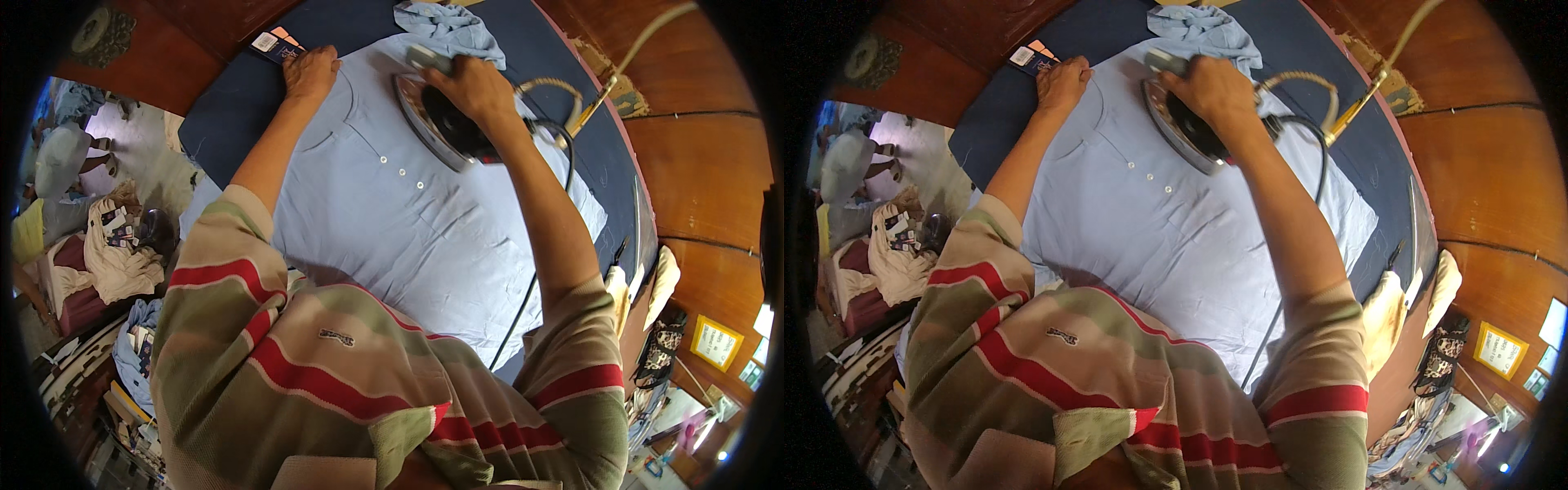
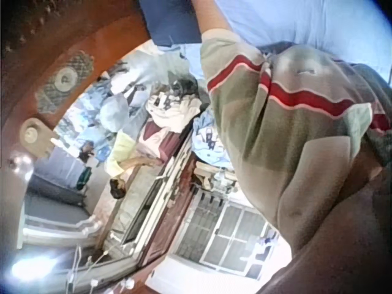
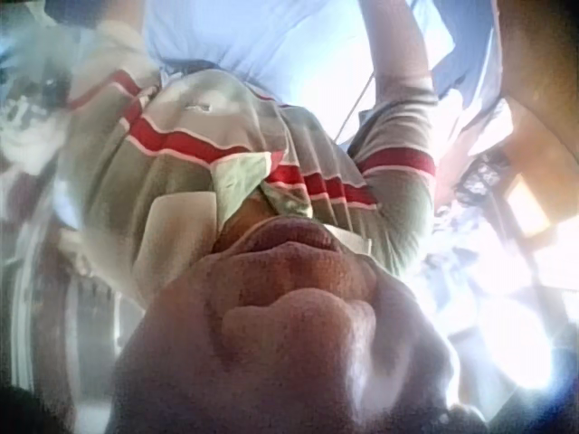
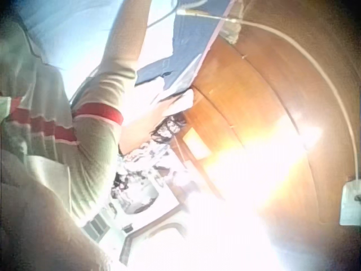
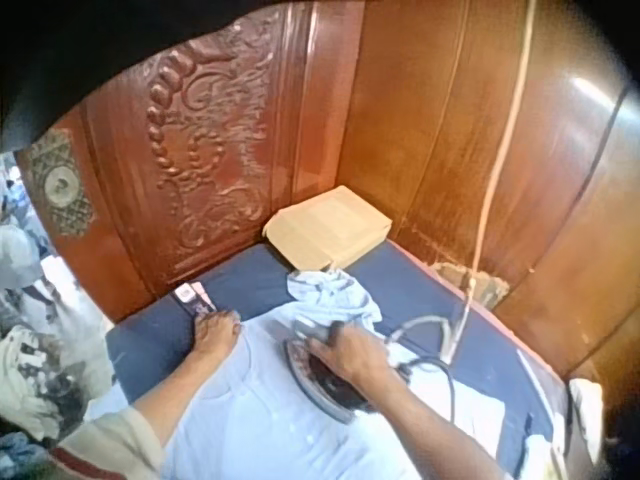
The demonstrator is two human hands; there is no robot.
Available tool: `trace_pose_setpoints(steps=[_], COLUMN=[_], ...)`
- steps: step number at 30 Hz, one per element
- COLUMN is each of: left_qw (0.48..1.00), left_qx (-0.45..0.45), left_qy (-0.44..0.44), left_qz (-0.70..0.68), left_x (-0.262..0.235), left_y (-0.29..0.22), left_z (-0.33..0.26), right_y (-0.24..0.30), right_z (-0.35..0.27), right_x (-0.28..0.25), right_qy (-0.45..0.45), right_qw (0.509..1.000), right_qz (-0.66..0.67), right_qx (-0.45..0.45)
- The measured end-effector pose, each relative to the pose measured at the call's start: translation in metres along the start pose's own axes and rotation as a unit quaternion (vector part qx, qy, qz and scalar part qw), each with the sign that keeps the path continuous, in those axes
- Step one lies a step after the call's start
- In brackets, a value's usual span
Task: The person smooths a blue shirt on an ironing table by hand and then uses a steam iron to press the front panels, collar area, and button placket.
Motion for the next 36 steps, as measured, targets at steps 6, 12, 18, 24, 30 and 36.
trace_pose_setpoints(steps=[6, 12, 18, 24, 30, 36], left_qw=[0.997, 0.996, 0.996, 0.991, 0.993, 0.997], left_qx=[-0.011, -0.032, -0.018, -0.038, -0.02, 0.022], left_qy=[0.026, 0.058, 0.036, 0.06, 0.066, 0.041], left_qz=[-0.067, -0.065, -0.084, -0.112, -0.096, -0.064], left_x=[-0.004, -0.003, -0.001, -0.001, -0.008, -0.002], left_y=[0.005, 0.017, 0.013, 0.019, 0.015, 0.01], left_z=[0.009, 0.006, 0.011, 0.009, 0.015, 0.018], right_y=[0.043, 0.056, 0.022, 0.044, 0.049, 0.019], right_z=[0.085, 0.083, 0.079, 0.085, 0.084, 0.007], right_x=[0.028, 0.036, 0.021, 0.023, 0.031, 0.009], right_qy=[-0.062, -0.011, -0.012, 0.016, 0.0, 0.031], right_qw=[0.996, 0.995, 0.998, 0.997, 0.996, 0.998], right_qz=[0.01, -0.054, -0.036, -0.049, -0.041, -0.03], right_qx=[-0.055, -0.078, -0.057, -0.062, -0.08, -0.036])
Point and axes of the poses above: each hand's wrist, its own z-axis towards the middle knuckle, its own x-axis out of the palm, y = z × x, the point moved 2 cm from there along z, towards the middle knuckle, and after that the axes turned 9 degrees about -y, right-handed, at the moved point
